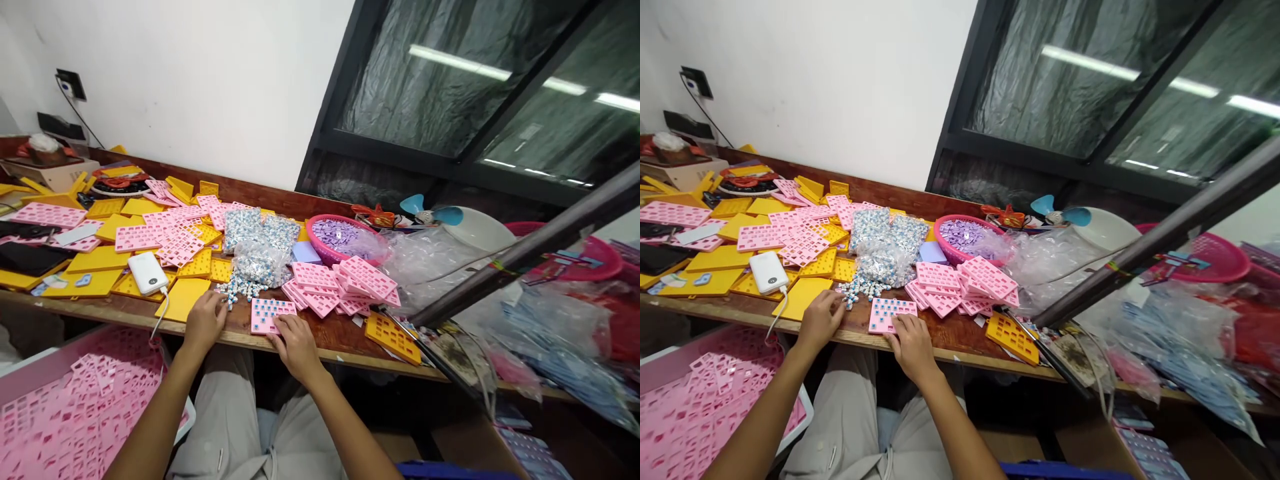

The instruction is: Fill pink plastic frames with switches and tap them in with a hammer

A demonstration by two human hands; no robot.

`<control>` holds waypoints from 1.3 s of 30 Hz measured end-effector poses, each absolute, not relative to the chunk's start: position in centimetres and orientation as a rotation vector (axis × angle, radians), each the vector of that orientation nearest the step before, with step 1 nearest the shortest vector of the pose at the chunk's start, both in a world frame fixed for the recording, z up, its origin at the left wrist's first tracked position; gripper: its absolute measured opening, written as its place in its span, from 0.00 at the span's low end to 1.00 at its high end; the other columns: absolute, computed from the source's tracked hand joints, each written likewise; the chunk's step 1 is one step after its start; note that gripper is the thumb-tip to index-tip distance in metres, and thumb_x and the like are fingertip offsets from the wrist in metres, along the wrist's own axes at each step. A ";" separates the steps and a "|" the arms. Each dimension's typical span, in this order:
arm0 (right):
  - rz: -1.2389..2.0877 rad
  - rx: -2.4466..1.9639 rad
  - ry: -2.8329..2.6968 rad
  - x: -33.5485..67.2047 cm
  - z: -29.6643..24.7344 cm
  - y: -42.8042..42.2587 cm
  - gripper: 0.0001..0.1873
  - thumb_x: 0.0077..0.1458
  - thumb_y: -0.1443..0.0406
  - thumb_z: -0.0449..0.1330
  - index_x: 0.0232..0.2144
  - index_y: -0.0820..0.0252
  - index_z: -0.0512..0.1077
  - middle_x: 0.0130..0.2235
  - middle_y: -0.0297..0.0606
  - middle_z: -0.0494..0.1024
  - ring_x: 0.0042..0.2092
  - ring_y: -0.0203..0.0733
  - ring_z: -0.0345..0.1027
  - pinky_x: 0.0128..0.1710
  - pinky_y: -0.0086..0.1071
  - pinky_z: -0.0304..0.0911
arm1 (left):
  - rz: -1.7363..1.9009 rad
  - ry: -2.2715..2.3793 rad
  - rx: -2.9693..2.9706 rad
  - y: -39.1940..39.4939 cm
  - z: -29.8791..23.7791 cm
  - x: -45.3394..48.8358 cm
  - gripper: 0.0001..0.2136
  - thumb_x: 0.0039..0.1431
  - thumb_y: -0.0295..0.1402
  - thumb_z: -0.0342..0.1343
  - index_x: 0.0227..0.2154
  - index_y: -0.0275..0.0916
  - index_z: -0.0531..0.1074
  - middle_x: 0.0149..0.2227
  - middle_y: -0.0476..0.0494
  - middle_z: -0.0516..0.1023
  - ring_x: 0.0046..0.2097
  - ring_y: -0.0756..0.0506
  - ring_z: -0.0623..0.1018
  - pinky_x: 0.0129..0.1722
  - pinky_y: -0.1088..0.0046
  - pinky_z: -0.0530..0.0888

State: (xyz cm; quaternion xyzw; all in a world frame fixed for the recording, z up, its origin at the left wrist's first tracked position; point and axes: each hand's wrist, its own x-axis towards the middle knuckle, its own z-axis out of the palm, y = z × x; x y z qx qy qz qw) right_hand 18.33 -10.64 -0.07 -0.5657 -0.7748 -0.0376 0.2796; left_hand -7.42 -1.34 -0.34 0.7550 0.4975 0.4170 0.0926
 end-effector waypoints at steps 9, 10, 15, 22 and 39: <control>-0.024 -1.446 -2.065 14.2 3.0 -8.1 0.10 0.66 0.63 0.60 0.47 0.57 0.77 0.47 0.43 0.79 0.50 0.48 0.69 0.53 0.41 0.62 | 0.915 1.456 2.501 -0.6 -0.2 -7.8 0.14 0.65 0.28 0.50 0.48 0.43 0.76 0.47 0.40 0.74 0.50 0.40 0.74 0.50 0.64 0.73; 0.029 -1.442 -2.098 13.1 3.3 -7.1 0.10 0.65 0.63 0.60 0.47 0.57 0.77 0.47 0.43 0.79 0.50 0.47 0.70 0.52 0.39 0.63 | 0.892 1.469 2.502 -0.7 -0.1 -7.8 0.14 0.65 0.28 0.50 0.49 0.43 0.76 0.47 0.40 0.74 0.49 0.41 0.74 0.50 0.64 0.73; 0.115 -1.421 -2.231 9.6 3.2 -2.5 0.06 0.60 0.66 0.65 0.41 0.56 0.79 0.41 0.40 0.81 0.45 0.46 0.72 0.47 0.35 0.63 | 0.773 1.502 2.495 -0.8 0.3 -7.9 0.12 0.66 0.31 0.51 0.48 0.45 0.76 0.45 0.42 0.73 0.47 0.42 0.74 0.45 0.68 0.72; 0.199 -1.312 -2.230 11.0 2.1 -0.9 0.04 0.55 0.69 0.69 0.33 0.54 0.80 0.34 0.35 0.82 0.40 0.43 0.75 0.43 0.32 0.65 | 0.848 1.437 2.487 -0.8 0.0 -7.8 0.10 0.69 0.37 0.51 0.45 0.46 0.76 0.43 0.44 0.74 0.43 0.44 0.76 0.41 0.70 0.71; 0.195 -1.458 -1.704 21.5 -0.3 -7.6 0.03 0.58 0.64 0.67 0.31 0.57 0.78 0.34 0.37 0.81 0.38 0.43 0.74 0.41 0.34 0.68 | 1.097 1.059 2.470 -3.8 1.2 -4.3 0.11 0.70 0.37 0.50 0.45 0.42 0.76 0.44 0.41 0.80 0.46 0.42 0.78 0.47 0.65 0.73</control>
